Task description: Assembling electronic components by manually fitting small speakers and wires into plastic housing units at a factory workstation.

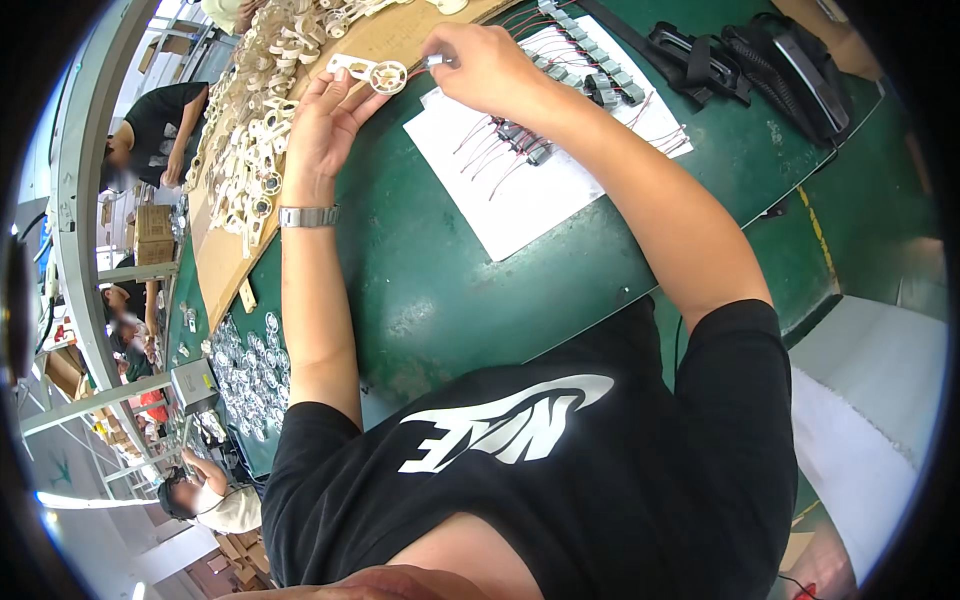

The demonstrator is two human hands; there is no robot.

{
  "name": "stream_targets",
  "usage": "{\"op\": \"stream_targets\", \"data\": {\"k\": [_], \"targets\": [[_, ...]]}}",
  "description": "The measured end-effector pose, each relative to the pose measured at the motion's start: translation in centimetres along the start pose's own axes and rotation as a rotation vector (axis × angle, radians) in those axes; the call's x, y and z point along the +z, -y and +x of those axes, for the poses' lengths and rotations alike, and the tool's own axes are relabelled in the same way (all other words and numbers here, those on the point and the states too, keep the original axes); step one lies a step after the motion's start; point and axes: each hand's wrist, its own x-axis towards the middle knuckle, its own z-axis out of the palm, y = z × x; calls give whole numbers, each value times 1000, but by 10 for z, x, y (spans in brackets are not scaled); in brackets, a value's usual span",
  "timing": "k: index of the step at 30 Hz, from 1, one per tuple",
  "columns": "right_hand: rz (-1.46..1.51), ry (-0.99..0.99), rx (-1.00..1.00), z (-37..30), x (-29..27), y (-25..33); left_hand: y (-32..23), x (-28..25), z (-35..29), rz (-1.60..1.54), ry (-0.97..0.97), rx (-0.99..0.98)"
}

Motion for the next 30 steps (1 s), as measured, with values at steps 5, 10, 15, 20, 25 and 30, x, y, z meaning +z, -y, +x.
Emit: {"op": "stream_targets", "data": {"k": [5, 10, 15, 20, 25, 30], "targets": [[-48, -47, 64, 1, -6, 8, 0, -3, -2, -8, 33, -22], [-35, -60, 71, 1, -8, 11, 0, 5, -6, 12, 35, -36], [-98, -86, 68, -1, -5, 10, -1, 13, -10, -14, 62, -57], [-15, -43, 69, 0, -9, 21, 2, 16, -13, 72, 39, 18], [46, -93, 122, 3, -11, 35, 3, 23, -14, 155, -5, 106], [36, -66, 228, 3, -32, 58, 1, 26, -17, 107, 9, 85]]}}
